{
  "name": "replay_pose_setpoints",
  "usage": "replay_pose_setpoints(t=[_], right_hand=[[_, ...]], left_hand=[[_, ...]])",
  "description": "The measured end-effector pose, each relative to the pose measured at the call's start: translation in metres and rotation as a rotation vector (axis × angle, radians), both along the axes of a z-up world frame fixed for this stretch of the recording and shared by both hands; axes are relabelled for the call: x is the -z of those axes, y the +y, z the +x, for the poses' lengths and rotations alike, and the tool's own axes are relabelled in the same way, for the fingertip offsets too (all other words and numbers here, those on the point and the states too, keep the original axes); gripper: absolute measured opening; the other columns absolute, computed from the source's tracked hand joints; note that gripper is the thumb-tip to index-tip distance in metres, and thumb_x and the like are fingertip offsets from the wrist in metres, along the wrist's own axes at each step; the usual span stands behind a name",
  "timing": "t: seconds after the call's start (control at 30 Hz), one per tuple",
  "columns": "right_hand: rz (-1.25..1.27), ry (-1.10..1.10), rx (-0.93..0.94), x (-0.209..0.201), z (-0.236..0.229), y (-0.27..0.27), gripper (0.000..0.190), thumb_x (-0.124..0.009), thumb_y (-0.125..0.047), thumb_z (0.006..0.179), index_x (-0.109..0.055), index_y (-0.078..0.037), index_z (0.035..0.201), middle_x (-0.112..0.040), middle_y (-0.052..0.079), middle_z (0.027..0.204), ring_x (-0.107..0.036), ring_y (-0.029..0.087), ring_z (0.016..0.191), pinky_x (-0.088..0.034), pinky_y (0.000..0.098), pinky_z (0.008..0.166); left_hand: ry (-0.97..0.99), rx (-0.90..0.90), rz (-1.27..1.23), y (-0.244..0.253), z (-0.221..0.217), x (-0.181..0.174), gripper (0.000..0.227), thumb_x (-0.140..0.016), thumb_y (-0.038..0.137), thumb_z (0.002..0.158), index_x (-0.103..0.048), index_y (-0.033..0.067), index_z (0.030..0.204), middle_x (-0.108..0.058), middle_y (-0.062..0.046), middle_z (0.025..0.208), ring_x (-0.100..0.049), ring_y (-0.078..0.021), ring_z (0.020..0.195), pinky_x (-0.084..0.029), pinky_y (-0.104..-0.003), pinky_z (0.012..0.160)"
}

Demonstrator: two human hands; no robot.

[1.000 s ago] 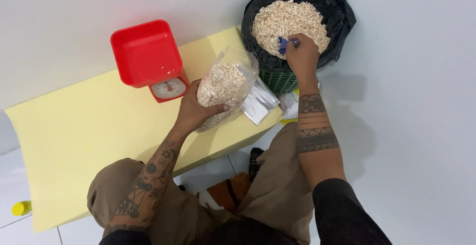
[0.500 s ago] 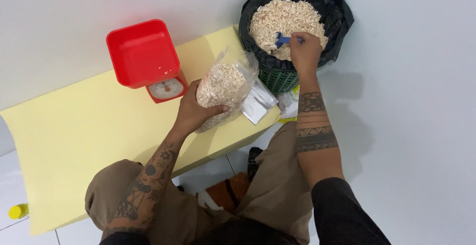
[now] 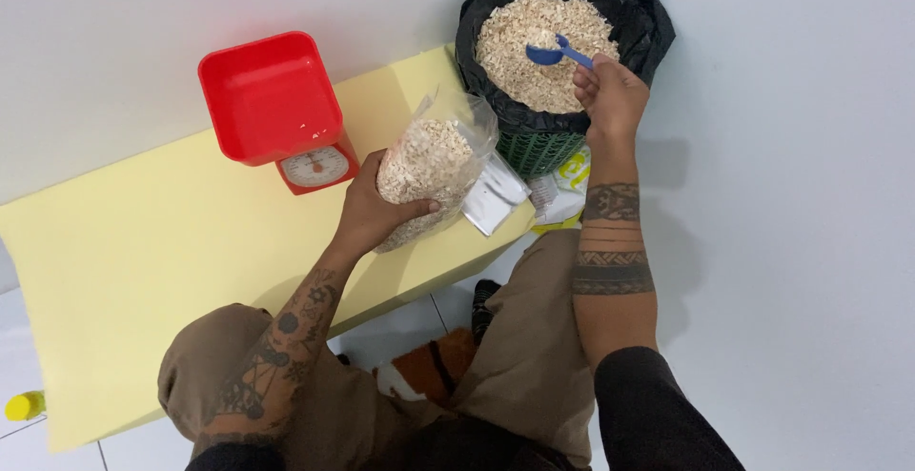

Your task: Scooping wood shavings from a bin into a plastic bag and weighing it on a scale for packaging.

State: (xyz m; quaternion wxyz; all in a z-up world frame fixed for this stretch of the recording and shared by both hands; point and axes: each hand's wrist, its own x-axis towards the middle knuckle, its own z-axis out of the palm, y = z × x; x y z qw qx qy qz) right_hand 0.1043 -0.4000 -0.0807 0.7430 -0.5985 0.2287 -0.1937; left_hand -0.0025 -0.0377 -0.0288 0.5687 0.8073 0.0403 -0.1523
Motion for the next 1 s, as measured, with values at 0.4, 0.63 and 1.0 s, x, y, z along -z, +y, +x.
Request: replay_pose_setpoints(t=[0.4, 0.63, 1.0], right_hand=[[-0.044, -0.019, -0.047, 0.006, -0.003, -0.002, 0.035, -0.063, -0.017, 0.101, -0.065, 0.000, 0.131, -0.079, 0.019, 0.106, -0.082, 0.017, 0.089, -0.072, 0.0305, 0.079], [-0.045, -0.045, -0.064, -0.001, -0.009, 0.001, 0.037, -0.061, -0.017, 0.103, -0.062, 0.002, 0.134, -0.078, 0.019, 0.108, -0.081, 0.016, 0.091, -0.072, 0.0295, 0.081], [0.011, -0.039, -0.066, 0.002, -0.007, -0.002, 0.038, -0.057, -0.014, 0.104, -0.057, 0.004, 0.138, -0.077, 0.018, 0.108, -0.079, 0.014, 0.088, -0.071, 0.0263, 0.079]], left_hand=[[-0.006, 0.005, -0.047, -0.003, -0.005, -0.006, 0.097, -0.099, 0.033, 0.055, -0.054, 0.0142, 0.139, -0.062, -0.024, 0.132, -0.054, -0.0450, 0.131, -0.040, -0.055, 0.113], [-0.004, 0.014, -0.045, -0.001, -0.004, -0.006, 0.098, -0.099, 0.035, 0.055, -0.053, 0.0150, 0.140, -0.061, -0.024, 0.135, -0.052, -0.0452, 0.133, -0.040, -0.055, 0.114], [-0.002, 0.021, -0.027, -0.003, -0.006, -0.008, 0.098, -0.098, 0.037, 0.057, -0.052, 0.0150, 0.140, -0.060, -0.024, 0.136, -0.051, -0.0455, 0.134, -0.040, -0.056, 0.114]])
